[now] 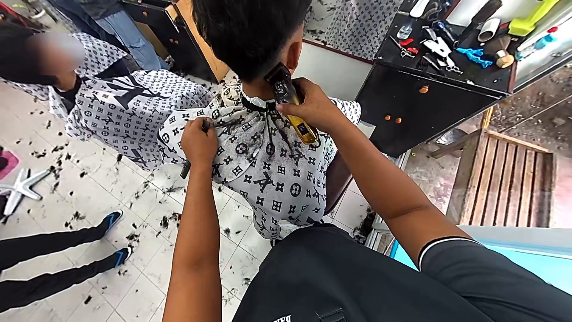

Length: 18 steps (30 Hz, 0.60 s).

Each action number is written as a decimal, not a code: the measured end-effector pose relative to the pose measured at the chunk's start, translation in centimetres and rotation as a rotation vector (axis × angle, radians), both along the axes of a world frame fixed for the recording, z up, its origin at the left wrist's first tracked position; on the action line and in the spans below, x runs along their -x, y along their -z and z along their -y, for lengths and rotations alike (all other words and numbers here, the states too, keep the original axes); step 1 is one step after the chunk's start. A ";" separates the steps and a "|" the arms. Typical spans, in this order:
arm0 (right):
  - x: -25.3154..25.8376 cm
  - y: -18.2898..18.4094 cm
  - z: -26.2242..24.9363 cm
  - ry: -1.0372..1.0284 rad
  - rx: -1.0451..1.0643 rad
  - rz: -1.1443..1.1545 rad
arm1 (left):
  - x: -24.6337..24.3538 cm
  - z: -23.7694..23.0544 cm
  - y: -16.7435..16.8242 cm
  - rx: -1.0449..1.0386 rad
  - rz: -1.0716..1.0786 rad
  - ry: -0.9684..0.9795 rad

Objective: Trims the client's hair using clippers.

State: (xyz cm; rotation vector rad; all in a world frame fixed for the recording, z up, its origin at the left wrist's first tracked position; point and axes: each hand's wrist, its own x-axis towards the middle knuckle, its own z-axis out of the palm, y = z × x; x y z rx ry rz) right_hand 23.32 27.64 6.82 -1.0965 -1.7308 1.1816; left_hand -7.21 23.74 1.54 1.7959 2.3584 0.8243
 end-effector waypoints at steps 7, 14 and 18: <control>0.0 -0.6 0.1 0.015 -0.052 0.081 | 0.0 -0.1 0.2 0.001 -0.007 -0.011; -0.2 -1.0 0.0 -0.004 -0.148 0.061 | -0.3 0.0 0.2 0.003 -0.005 -0.023; -1.0 -1.0 0.1 -0.017 0.008 -0.033 | -0.2 -0.1 0.2 -0.012 -0.011 -0.028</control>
